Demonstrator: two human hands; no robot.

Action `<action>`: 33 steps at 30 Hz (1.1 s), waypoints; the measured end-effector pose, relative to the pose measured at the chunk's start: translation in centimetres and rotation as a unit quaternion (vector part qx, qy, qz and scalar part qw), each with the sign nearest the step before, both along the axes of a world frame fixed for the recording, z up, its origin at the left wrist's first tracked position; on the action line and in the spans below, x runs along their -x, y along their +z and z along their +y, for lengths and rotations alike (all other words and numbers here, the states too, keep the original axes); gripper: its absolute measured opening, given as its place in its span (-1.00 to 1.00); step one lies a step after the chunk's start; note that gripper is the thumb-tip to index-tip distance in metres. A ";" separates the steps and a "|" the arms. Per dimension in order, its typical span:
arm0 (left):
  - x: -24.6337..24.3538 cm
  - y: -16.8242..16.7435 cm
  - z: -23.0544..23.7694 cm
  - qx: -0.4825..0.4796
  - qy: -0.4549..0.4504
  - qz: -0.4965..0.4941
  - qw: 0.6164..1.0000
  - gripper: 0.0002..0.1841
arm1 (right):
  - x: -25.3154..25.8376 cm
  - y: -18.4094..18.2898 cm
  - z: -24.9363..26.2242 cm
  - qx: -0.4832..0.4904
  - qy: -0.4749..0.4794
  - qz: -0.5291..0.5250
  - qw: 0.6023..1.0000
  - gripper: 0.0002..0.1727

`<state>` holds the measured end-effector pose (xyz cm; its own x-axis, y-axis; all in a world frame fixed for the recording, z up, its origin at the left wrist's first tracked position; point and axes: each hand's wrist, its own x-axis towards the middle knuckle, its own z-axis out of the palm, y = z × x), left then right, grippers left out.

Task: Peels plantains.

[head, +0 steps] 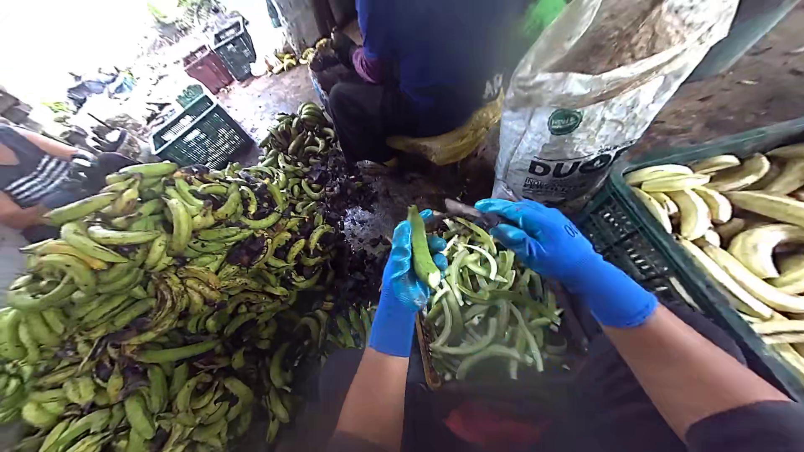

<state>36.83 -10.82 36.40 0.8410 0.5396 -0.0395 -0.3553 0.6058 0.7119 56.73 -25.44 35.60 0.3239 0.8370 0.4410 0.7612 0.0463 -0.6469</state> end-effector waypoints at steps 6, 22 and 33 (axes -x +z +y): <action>-0.8 -0.4 -0.2 -0.056 0.034 0.024 0.998 -0.52 | 3.6 -1.3 0.5 -0.055 0.002 -0.091 0.994 -0.42; 0.0 -1.7 -0.6 -0.100 -0.053 0.016 0.993 -0.43 | 1.5 -1.2 2.0 -0.085 -0.094 -0.129 0.984 -0.41; -2.4 0.1 -1.8 -0.038 0.204 -0.095 0.974 -0.60 | 4.5 -1.8 0.7 -0.141 -0.081 -0.175 0.971 -0.46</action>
<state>39.23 -12.64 36.49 0.5443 0.8254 0.1498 -0.6850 0.3342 0.6473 52.20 -24.75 33.78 0.2295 0.6173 0.7525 0.9443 0.0462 -0.3259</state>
